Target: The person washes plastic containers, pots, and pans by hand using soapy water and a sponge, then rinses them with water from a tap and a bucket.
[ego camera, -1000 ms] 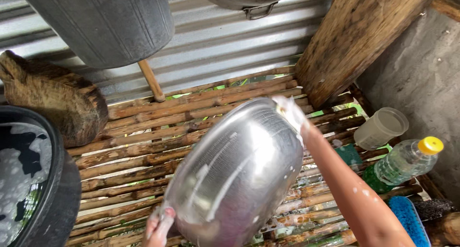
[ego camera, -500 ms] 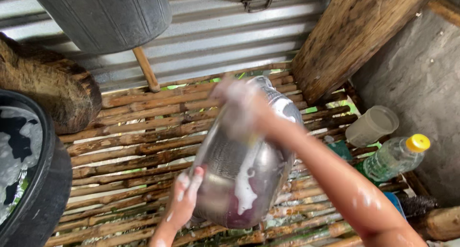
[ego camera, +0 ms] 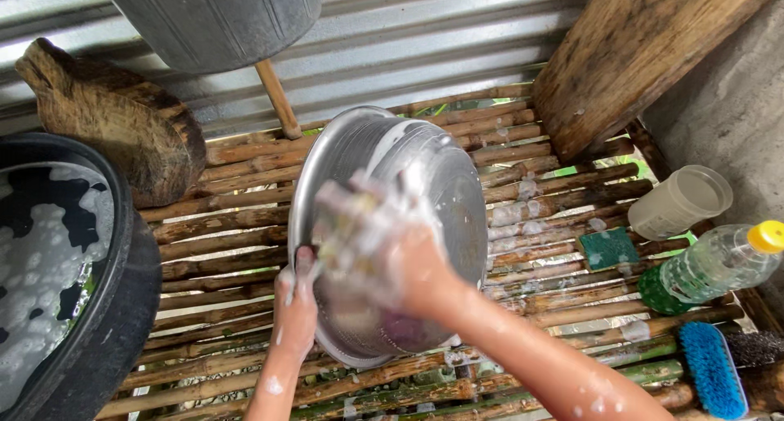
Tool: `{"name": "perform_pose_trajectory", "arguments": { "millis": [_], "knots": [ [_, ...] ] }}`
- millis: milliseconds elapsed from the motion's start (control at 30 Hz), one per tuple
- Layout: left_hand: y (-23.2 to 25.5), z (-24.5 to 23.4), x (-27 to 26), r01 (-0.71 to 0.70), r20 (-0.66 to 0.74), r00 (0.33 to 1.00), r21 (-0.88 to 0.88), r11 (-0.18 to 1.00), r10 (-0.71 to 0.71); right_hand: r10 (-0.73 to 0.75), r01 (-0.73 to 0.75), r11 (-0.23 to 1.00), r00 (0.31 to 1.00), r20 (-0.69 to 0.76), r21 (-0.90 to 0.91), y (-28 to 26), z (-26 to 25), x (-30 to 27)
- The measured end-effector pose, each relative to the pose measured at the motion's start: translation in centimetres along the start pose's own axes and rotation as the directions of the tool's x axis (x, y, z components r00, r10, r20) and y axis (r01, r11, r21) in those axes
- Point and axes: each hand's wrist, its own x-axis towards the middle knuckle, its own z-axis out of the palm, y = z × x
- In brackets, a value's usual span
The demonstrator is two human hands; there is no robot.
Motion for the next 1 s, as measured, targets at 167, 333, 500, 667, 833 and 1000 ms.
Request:
{"name": "perform_pose_trajectory", "arguments": {
  "millis": [167,333,500,667,833,1000],
  "knots": [
    [-1.4,-1.7,-1.0,0.171,-0.030,0.984,-0.054,0.984,-0.173,0.291,-0.256,0.812,0.956,0.017,0.525,9.9,7.4,5.6],
    [-2.3,-3.8,-1.9,0.240,-0.066,0.945,-0.529,0.814,-0.321,0.490,-0.704,-0.366,0.410,0.769,0.609,17.6,14.7,-4.2],
    [-1.6,-3.4,-2.1,0.271,-0.182,0.778,-0.766,0.583,-0.601,0.607,-0.369,0.607,0.787,-0.112,0.703,0.1,10.9,-11.2],
    [-0.2,-1.1,-3.9,0.315,-0.239,0.683,-0.756,0.574,-0.690,-0.208,0.205,0.977,0.976,-0.060,-0.052,-5.9,10.2,-3.8],
    [1.4,-4.5,-7.9,0.182,-0.128,0.910,-0.731,0.657,-0.395,0.400,-0.494,0.638,0.868,0.295,0.590,8.0,7.0,3.2],
    [0.3,-4.5,-6.2,0.129,-0.122,0.935,-0.758,0.639,-0.333,0.786,-0.838,0.331,0.500,0.365,0.434,-1.3,3.8,-9.1]
  ]
}}
